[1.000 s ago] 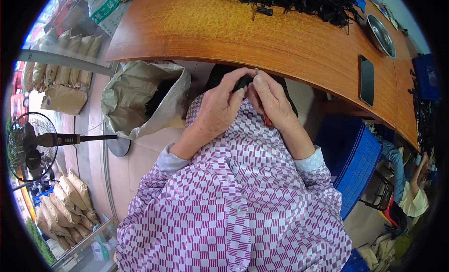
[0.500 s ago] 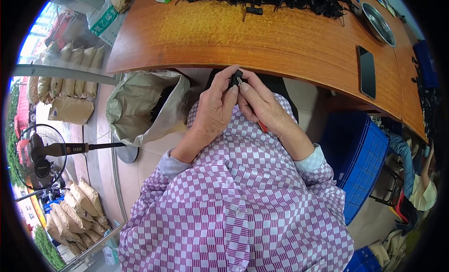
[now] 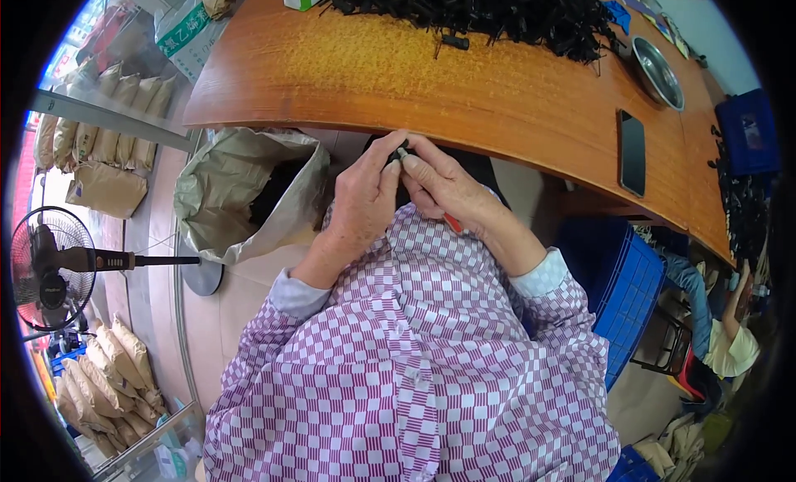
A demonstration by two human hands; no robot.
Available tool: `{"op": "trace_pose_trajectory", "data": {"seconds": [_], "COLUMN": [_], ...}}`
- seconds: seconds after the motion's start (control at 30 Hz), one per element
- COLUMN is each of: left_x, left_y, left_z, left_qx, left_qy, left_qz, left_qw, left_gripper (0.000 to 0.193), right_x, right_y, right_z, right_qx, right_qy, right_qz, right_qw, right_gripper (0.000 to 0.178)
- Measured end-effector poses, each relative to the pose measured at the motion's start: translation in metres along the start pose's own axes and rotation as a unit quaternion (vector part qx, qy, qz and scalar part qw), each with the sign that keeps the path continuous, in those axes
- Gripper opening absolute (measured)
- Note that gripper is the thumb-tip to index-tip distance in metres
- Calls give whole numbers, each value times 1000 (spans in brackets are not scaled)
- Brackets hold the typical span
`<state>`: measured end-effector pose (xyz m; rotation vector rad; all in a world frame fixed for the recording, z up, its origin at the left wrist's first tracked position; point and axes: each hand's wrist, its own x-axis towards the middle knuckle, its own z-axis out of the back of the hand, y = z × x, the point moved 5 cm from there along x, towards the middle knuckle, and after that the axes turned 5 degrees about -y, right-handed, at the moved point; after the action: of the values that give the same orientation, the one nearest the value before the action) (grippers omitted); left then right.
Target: Manual assembly of small black plastic components at a factory workbench.
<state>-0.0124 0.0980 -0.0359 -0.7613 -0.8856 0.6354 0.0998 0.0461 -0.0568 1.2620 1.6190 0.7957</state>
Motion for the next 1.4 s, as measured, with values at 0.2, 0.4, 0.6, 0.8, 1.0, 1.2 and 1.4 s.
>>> {"op": "trace_pose_trajectory", "data": {"seconds": [0.2,0.4,0.6,0.8,1.0,1.2,1.4], "left_x": [-4,-59,-82,-70,-39,23,15], "left_y": [44,152,200,211,170,27,9], "left_z": [95,188,197,177,154,67,-8], "left_qx": [87,128,240,318,430,-259,-464], "left_qy": [-100,-131,8,81,58,117,248], "left_qz": [122,219,335,263,103,284,354], "left_qw": [984,958,911,907,895,916,773], "left_gripper": [34,36,36,36,36,50,48], "right_x": [64,104,117,85,42,-6,-32], "right_y": [30,98,103,82,69,58,49], "right_z": [84,164,173,152,114,54,30], "right_qx": [-368,-586,-666,-711,-685,-638,-632], "right_qy": [-163,-339,-262,-264,-242,-153,-90], "right_qz": [304,259,219,183,298,438,538], "right_qw": [863,689,663,626,619,615,550], "right_gripper": [34,35,32,28,27,33,30]}}
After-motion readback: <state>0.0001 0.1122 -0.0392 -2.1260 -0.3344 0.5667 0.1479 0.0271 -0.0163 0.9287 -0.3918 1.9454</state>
